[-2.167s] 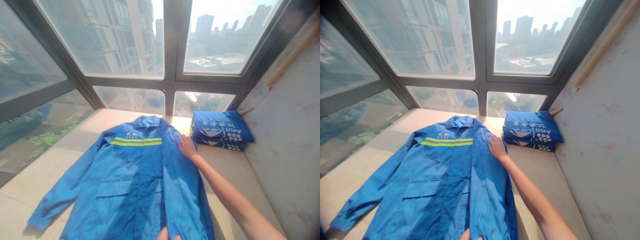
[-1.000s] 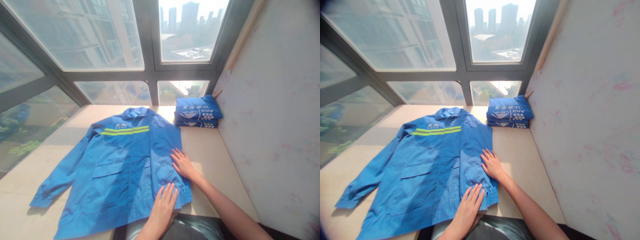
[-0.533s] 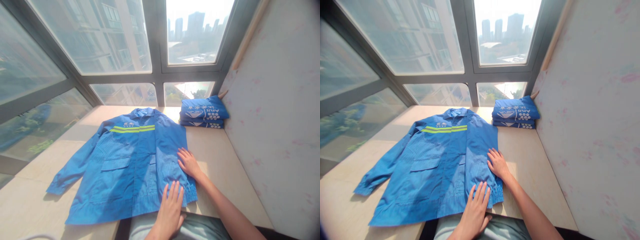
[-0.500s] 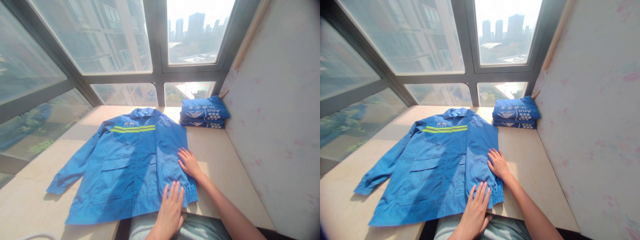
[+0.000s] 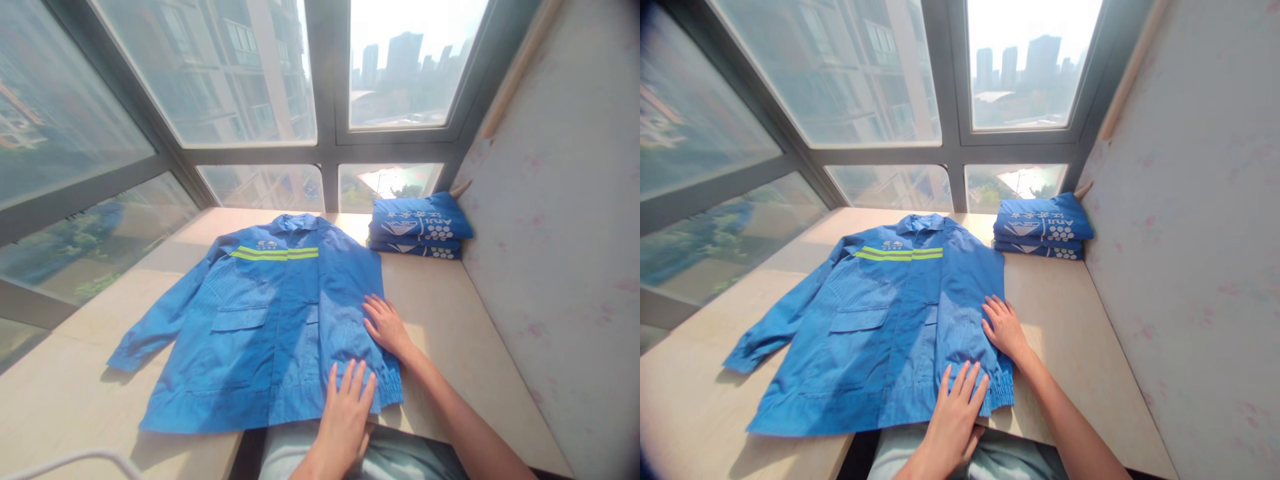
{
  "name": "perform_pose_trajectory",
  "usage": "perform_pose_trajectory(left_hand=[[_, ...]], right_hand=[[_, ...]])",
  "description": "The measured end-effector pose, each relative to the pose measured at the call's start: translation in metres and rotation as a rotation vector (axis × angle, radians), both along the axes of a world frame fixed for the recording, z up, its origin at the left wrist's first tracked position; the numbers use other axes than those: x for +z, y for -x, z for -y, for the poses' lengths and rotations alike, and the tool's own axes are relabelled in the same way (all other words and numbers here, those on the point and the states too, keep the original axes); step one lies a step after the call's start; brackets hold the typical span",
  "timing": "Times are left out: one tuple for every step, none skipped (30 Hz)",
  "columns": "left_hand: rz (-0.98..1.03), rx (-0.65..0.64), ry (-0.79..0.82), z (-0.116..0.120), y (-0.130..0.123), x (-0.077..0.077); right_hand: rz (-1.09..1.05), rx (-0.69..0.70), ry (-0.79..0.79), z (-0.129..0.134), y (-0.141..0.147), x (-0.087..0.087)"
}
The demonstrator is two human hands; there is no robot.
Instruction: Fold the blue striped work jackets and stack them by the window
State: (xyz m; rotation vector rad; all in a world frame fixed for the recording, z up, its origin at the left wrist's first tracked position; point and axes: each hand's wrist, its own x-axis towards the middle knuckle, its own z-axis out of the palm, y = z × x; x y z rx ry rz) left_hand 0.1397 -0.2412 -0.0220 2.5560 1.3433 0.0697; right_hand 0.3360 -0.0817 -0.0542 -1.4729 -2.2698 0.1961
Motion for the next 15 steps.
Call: perform_pose_trajectory(left_hand=[[0.013, 0.001, 0.011, 0.0, 0.0, 0.003], [0.028, 0.004, 0.021, 0.0, 0.001, 0.006], [0.041, 0.008, 0.03, 0.001, 0.001, 0.009], [0.054, 0.014, 0.036, 0.001, 0.002, 0.013], [0.067, 0.02, 0.041, 0.002, 0.002, 0.017], [0.083, 0.024, 0.046, 0.002, 0.001, 0.021], [0.104, 0.035, 0.052, 0.002, 0.0, 0.026], [0.13, 0.058, 0.06, 0.001, -0.003, 0.03], [0.154, 0.094, 0.071, 0.0, -0.006, 0.035], [0.172, 0.142, 0.084, -0.001, -0.011, 0.039], [0.174, 0.195, 0.096, -0.003, -0.016, 0.043], [0.158, 0.246, 0.107, -0.006, -0.022, 0.046], [0.127, 0.287, 0.12, -0.009, -0.029, 0.049], [0.085, 0.314, 0.136, -0.013, -0.037, 0.052], [0.039, 0.333, 0.155, -0.018, -0.045, 0.055]], right_hand=[[-0.002, 0.0, -0.003, 0.001, 0.0, -0.001], [-0.005, 0.0, -0.006, 0.001, 0.0, -0.001], [-0.007, 0.0, -0.008, 0.002, 0.0, -0.002], [-0.01, -0.002, -0.009, 0.004, 0.0, -0.002], [-0.015, -0.004, -0.008, 0.006, 0.0, -0.002], [-0.024, -0.006, -0.006, 0.008, 0.0, -0.002], [-0.039, -0.006, -0.001, 0.01, -0.001, -0.002], [-0.062, -0.004, 0.003, 0.012, -0.002, -0.003], [-0.098, 0.001, 0.005, 0.015, -0.003, -0.004], [-0.149, 0.004, 0.005, 0.017, -0.004, -0.006], [-0.216, -0.002, 0.003, 0.018, -0.006, -0.008], [-0.298, -0.026, 0.003, 0.019, -0.008, -0.011], [-0.394, -0.073, 0.006, 0.019, -0.01, -0.014], [-0.502, -0.143, 0.019, 0.017, -0.012, -0.018], [-0.618, -0.228, 0.045, 0.014, -0.015, -0.021]])
